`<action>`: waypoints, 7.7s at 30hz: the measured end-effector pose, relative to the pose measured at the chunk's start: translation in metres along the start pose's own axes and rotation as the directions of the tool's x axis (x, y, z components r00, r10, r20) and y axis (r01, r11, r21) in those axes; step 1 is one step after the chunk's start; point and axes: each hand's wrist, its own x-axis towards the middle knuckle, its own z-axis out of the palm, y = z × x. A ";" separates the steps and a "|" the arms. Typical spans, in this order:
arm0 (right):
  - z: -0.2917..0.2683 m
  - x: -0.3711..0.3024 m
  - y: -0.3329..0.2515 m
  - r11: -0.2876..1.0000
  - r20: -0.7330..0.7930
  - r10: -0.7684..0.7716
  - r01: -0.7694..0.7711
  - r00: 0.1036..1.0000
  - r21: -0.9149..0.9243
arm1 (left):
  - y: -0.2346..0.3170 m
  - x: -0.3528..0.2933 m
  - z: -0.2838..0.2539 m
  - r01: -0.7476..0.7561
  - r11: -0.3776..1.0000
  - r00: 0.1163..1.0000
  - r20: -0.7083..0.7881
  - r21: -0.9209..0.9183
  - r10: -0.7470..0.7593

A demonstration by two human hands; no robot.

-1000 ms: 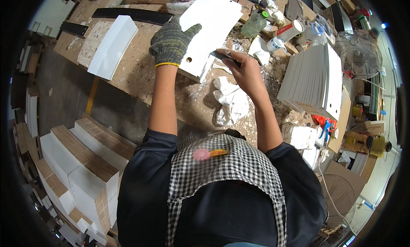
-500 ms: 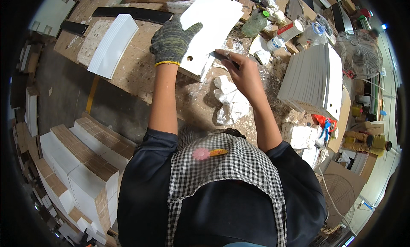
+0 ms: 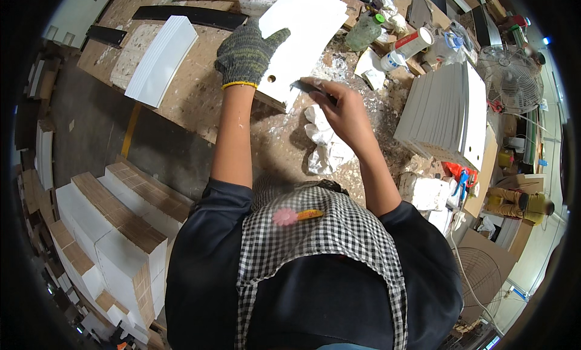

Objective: The person wipes white rectangular panels with a cloth and uses a small tool to scrape edges. They handle the panels one at a time, wiping surfaces and edges, then stacking them on the workbench.

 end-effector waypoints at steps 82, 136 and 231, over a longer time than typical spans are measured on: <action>0.009 -0.016 -0.007 0.991 -0.051 -0.069 0.063 0.996 -0.116 | -0.007 0.005 0.010 0.005 1.000 1.000 0.028 -0.006 -0.005; -0.070 -0.101 0.073 0.884 -0.071 0.112 -0.132 0.991 -0.448 | -0.012 0.005 0.011 -0.020 0.999 1.000 -0.003 0.026 0.020; 0.077 -0.222 0.187 0.735 -0.566 -0.033 -0.363 0.824 -0.572 | -0.320 -0.044 -0.056 0.613 0.007 0.781 0.605 -0.790 -0.154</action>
